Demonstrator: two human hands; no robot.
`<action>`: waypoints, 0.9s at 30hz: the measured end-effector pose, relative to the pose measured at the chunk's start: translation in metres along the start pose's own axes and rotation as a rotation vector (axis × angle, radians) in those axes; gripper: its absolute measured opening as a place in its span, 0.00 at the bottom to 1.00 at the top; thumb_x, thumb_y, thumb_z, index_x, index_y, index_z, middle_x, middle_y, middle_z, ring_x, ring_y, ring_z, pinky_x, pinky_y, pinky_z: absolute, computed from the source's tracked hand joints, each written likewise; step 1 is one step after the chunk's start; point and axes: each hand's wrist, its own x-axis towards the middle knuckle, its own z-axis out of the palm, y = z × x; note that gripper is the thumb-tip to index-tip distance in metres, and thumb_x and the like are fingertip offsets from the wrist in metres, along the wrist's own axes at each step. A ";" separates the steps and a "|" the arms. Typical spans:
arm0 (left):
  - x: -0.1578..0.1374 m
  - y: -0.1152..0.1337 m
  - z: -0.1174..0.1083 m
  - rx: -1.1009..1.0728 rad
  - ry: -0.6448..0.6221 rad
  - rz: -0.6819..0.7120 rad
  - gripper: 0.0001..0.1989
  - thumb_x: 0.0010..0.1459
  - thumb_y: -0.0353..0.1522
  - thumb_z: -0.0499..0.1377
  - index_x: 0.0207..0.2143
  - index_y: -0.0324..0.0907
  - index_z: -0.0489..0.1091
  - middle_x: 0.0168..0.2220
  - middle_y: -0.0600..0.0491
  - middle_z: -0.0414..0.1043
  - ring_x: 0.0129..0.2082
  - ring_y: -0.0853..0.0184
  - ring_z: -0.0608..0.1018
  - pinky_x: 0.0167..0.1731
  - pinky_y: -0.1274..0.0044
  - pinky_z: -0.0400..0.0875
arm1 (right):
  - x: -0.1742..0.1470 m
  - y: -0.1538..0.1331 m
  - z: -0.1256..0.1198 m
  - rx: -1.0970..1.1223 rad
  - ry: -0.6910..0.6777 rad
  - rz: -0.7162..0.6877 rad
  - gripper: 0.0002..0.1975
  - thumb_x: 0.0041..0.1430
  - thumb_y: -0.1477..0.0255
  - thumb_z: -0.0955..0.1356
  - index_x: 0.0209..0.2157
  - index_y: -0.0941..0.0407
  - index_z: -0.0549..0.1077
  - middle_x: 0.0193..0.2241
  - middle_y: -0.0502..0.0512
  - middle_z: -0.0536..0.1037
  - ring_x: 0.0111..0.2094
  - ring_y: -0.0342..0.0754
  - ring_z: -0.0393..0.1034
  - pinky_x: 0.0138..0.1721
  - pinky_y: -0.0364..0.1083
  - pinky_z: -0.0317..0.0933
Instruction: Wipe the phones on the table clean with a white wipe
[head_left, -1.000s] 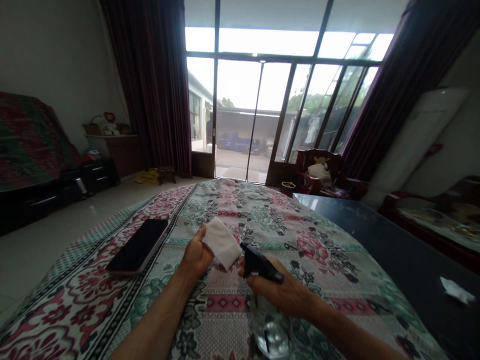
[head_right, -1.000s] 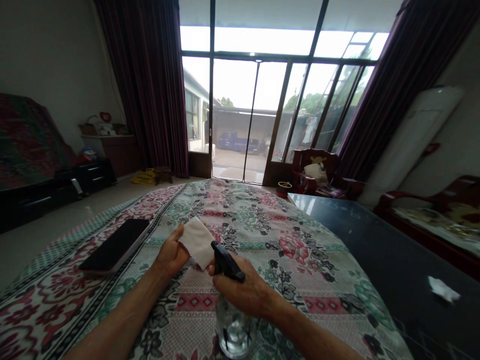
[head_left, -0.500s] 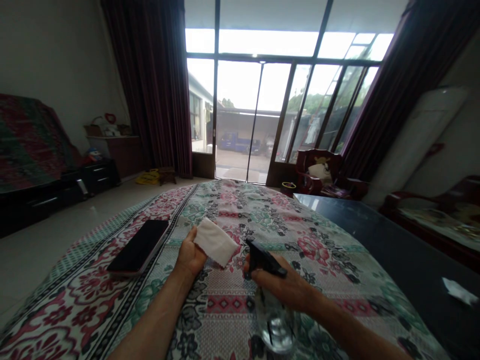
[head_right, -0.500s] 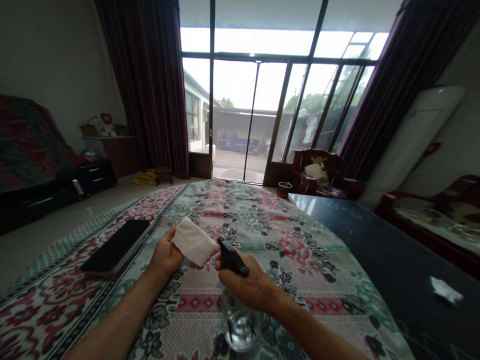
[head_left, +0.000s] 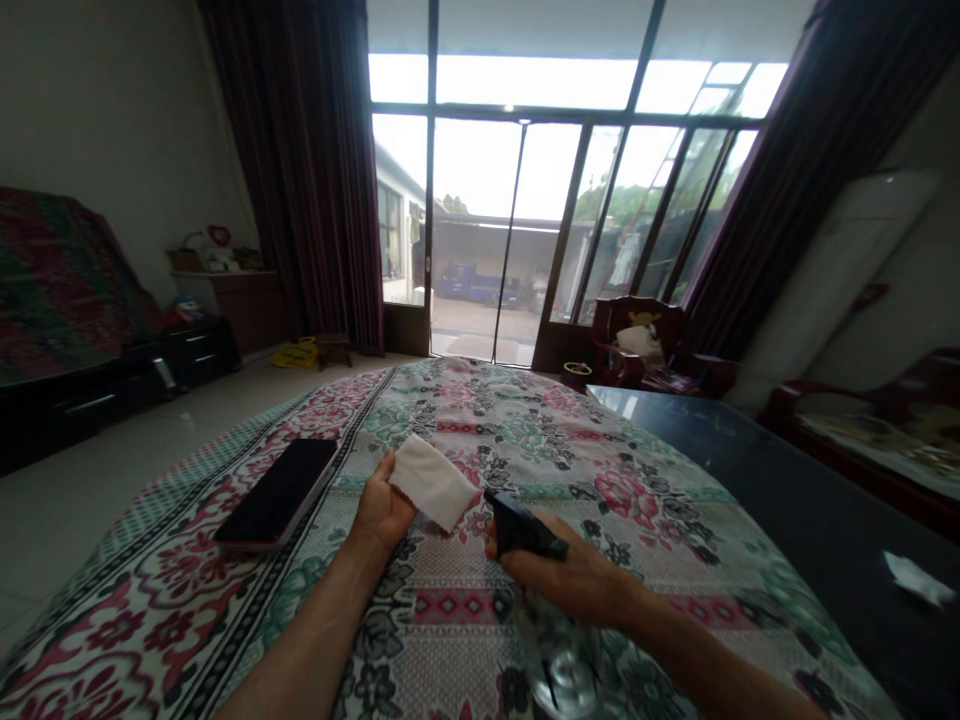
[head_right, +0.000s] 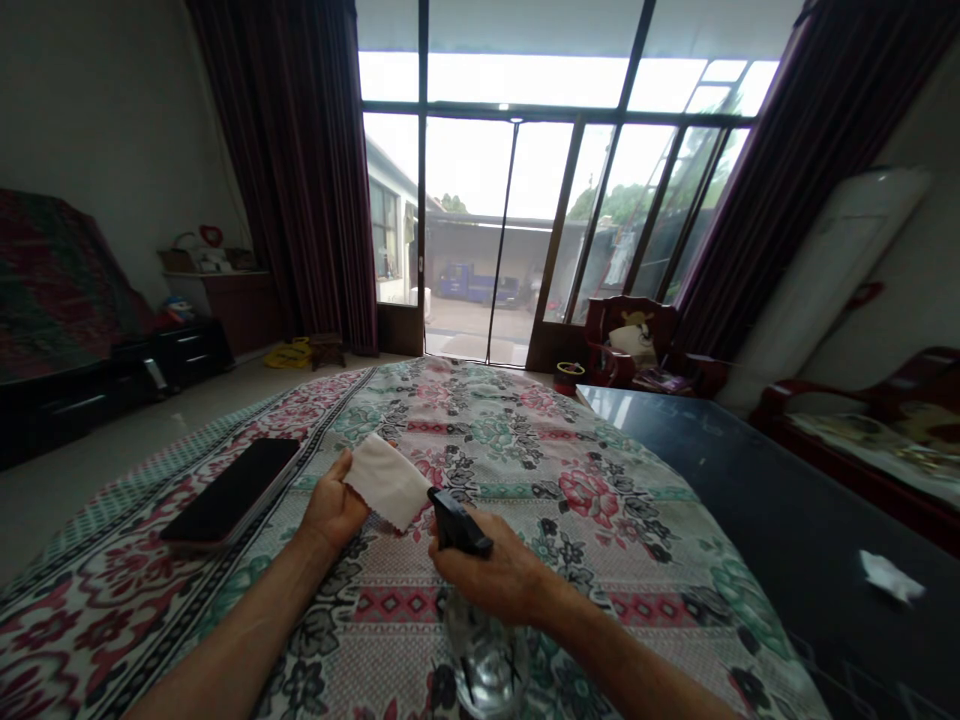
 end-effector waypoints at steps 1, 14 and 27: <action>0.000 0.000 0.001 0.003 -0.003 0.000 0.21 0.67 0.35 0.46 0.53 0.29 0.68 0.40 0.40 0.79 0.42 0.58 0.81 0.50 0.65 0.72 | 0.000 0.000 0.000 -0.009 -0.003 -0.004 0.07 0.48 0.73 0.65 0.31 0.55 0.73 0.24 0.49 0.71 0.26 0.44 0.62 0.27 0.42 0.58; 0.002 0.000 -0.001 0.028 0.109 0.018 0.19 0.67 0.33 0.46 0.52 0.35 0.69 0.40 0.43 0.79 0.40 0.60 0.81 0.48 0.64 0.74 | 0.027 0.058 -0.094 -0.246 0.719 -0.060 0.16 0.50 0.65 0.64 0.40 0.56 0.71 0.32 0.54 0.75 0.34 0.51 0.69 0.39 0.49 0.62; 0.009 -0.006 -0.007 0.123 0.156 0.029 0.16 0.67 0.32 0.49 0.51 0.36 0.70 0.33 0.48 0.80 0.30 0.64 0.82 0.45 0.67 0.76 | 0.027 0.139 -0.156 -0.373 1.052 0.169 0.24 0.51 0.59 0.63 0.45 0.60 0.69 0.33 0.57 0.73 0.34 0.52 0.67 0.38 0.49 0.61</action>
